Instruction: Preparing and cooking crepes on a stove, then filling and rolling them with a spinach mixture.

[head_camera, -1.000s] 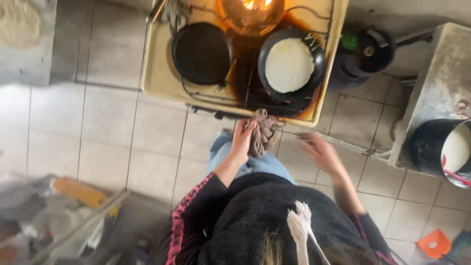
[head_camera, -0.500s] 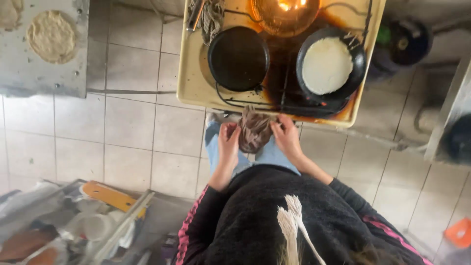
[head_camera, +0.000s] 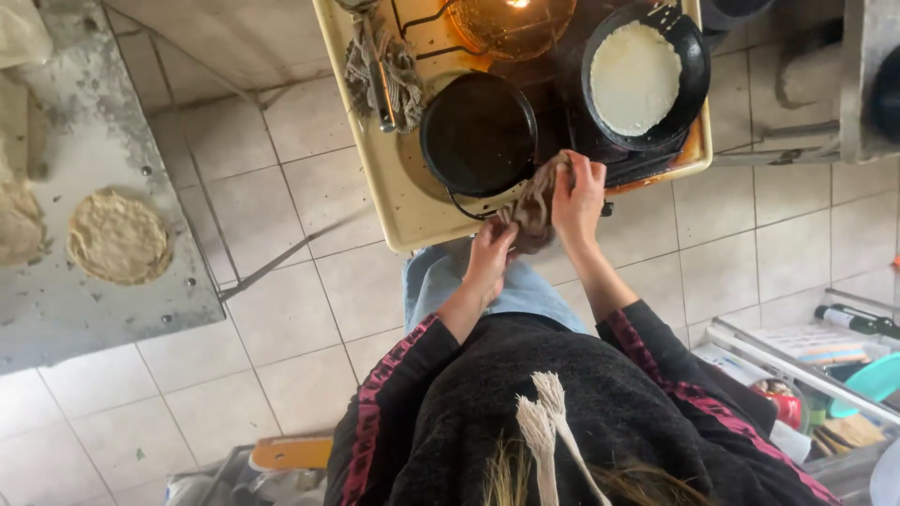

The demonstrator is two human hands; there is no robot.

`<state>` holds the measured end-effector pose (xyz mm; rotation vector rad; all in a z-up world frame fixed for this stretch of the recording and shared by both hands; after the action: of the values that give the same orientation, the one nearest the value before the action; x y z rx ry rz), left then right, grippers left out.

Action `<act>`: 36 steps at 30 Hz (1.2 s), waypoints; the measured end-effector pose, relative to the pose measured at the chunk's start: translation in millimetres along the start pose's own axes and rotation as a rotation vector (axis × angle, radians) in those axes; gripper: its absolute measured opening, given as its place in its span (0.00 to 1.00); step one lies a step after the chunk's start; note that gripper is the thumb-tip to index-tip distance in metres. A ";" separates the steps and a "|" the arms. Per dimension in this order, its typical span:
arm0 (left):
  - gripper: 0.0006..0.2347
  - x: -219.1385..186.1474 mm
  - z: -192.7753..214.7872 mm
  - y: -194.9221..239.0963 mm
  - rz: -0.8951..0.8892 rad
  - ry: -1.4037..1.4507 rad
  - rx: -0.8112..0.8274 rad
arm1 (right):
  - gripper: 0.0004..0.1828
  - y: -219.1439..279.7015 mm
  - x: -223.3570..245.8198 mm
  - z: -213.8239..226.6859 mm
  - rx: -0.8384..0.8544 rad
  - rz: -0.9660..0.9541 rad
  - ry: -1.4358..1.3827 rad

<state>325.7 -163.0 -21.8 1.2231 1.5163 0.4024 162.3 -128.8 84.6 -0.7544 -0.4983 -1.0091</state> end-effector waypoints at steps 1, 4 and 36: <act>0.13 -1.8 0.4 -2.4 0.025 0.091 0.029 | 0.10 -2.3 -1.0 -6.4 0.031 0.045 0.066; 0.12 -16.9 2.0 4.1 0.096 0.208 0.082 | 0.11 -7.4 -11.6 -17.6 0.136 0.086 0.202; 0.19 -76.1 100.6 52.3 -0.184 0.137 -0.102 | 0.14 85.4 -43.8 36.3 1.113 -0.859 -0.407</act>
<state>428.7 -240.5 23.5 0.9835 1.6890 0.4420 216.9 -49.1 50.1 0.3342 -1.6474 -1.1231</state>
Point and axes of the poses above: each hand's wrist, its own y-axis away from the middle knuckle, its own z-axis out of the back of the hand, x = y × z, the point moved 2 cm from there along -y, towards the middle knuckle, and after that the axes turned 10 degrees about -x, right-handed, at the moved point
